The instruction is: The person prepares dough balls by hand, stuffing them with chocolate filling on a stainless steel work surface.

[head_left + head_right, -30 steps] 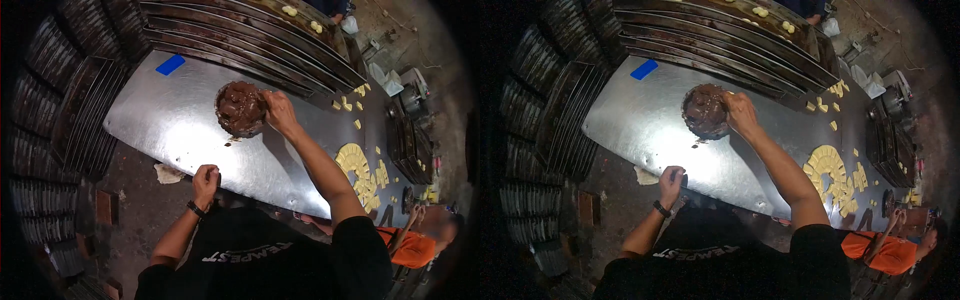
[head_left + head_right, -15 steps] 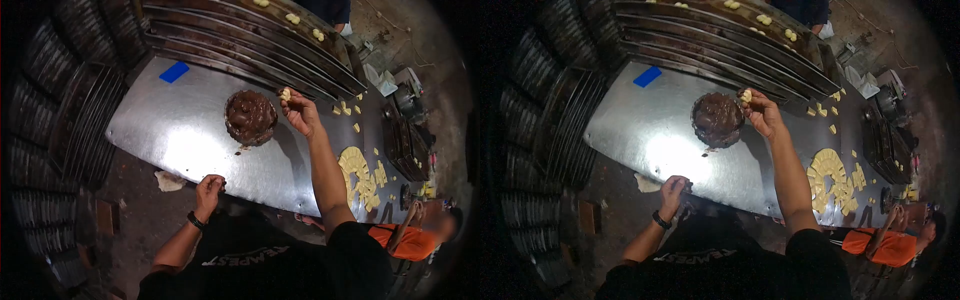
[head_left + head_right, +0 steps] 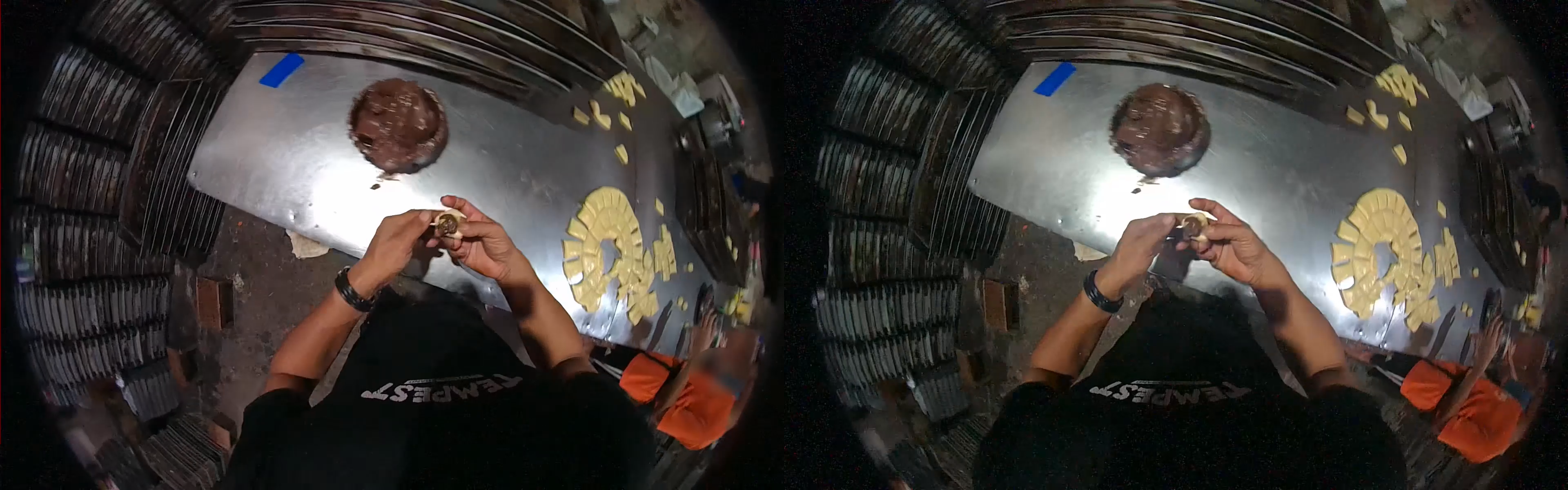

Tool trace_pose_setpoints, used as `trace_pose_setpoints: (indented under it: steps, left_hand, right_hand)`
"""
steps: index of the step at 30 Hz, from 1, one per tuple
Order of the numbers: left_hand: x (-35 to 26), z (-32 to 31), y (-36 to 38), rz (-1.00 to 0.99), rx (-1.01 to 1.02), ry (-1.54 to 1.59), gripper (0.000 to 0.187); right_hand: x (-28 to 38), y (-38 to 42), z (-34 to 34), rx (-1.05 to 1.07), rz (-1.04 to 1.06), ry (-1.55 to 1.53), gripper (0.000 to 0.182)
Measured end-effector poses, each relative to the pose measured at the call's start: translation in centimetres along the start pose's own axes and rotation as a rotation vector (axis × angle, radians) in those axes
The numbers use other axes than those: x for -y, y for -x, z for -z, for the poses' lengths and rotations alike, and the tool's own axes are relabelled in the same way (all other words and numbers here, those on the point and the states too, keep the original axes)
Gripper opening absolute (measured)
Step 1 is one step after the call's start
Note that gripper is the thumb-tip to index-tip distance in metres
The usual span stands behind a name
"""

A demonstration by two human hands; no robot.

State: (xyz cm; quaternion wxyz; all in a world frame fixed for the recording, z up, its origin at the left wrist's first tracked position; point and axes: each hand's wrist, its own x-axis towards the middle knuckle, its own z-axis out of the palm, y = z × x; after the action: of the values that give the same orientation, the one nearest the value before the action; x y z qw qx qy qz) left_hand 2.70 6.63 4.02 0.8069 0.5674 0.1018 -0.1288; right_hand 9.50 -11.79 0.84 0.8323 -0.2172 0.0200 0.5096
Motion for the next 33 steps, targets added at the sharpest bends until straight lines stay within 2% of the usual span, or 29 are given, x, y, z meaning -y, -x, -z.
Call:
trace_pose_setpoints:
  steps: [2,3,6,7,11,13,14,15,17,20,21,24,25,28,29,30,32,33]
  left_hand:
    - [1.2,-1.3,0.4,0.030,-0.016,-0.064,0.030]
    - [3.1,-1.6,0.3,-0.029,-0.069,-0.072,0.022]
    - [5.6,-3.0,1.0,-0.040,-0.195,0.206,0.017]
    - [5.8,-3.1,1.3,-0.015,-0.207,0.399,0.012]
    - [6.2,-0.5,1.4,0.046,-0.091,0.880,0.011]
    - [7.3,0.6,1.6,0.017,-0.153,0.793,0.014]
    - [7.8,1.3,1.8,0.007,-0.185,0.748,0.016]
    - [7.5,1.8,1.9,-0.041,-0.190,0.550,0.019]
    - [6.8,2.5,1.9,-0.139,-0.192,0.156,0.025]
    - [3.7,3.5,1.3,-0.551,-0.251,-0.435,0.032]
    - [2.5,3.9,1.4,-0.524,-0.238,-0.425,0.036]
    - [1.6,5.2,0.5,-0.575,-0.163,-0.495,0.040]
    - [1.1,5.3,0.4,-0.577,-0.120,-0.487,0.045]
    - [1.1,2.5,-0.1,-0.406,-0.107,-0.067,0.050]
    - [2.4,1.8,-0.7,-0.386,-0.051,0.044,0.048]
    - [2.7,0.9,-0.8,-0.400,0.002,-0.068,0.046]
    - [3.6,-1.2,-0.8,-0.418,0.106,-0.287,0.041]
    - [4.1,-2.3,-0.8,-0.381,0.177,-0.264,0.033]
  right_hand:
    - [-0.8,1.7,2.6,-0.058,0.009,0.039,0.052]
    - [-1.1,2.5,3.0,-0.102,-0.005,0.049,0.049]
    - [-1.5,3.6,1.7,-0.171,-0.016,0.127,0.044]
    - [-1.9,3.4,1.8,-0.163,-0.024,0.124,0.040]
    - [-2.7,3.2,1.5,-0.309,-0.074,0.053,0.036]
    - [-2.2,2.8,1.4,-0.400,-0.123,-0.021,0.032]
    - [-2.1,2.3,1.4,-0.390,-0.069,0.214,0.032]
    - [-2.2,1.8,1.1,-0.379,-0.009,0.442,0.031]
    - [-2.4,-0.3,0.2,-0.521,0.000,0.574,0.033]
    - [-3.0,-3.3,-2.4,-0.264,0.617,1.633,0.033]
    - [-2.6,-3.7,-5.7,-0.367,0.409,1.484,0.025]
    - [-2.3,-5.0,-4.4,-0.246,0.597,1.662,0.024]
    - [-2.1,-4.6,-4.3,-0.283,0.649,1.737,0.023]
    - [-3.2,-2.5,-5.3,-0.521,0.783,1.414,0.023]
    - [-3.5,-1.9,-3.9,-0.551,0.909,1.500,0.024]
    - [-3.3,-0.6,-4.4,-0.605,0.988,1.607,0.022]
    - [-3.1,1.5,0.1,-0.676,1.054,1.657,0.021]
    - [-2.7,2.8,1.7,-0.765,1.072,1.766,0.022]
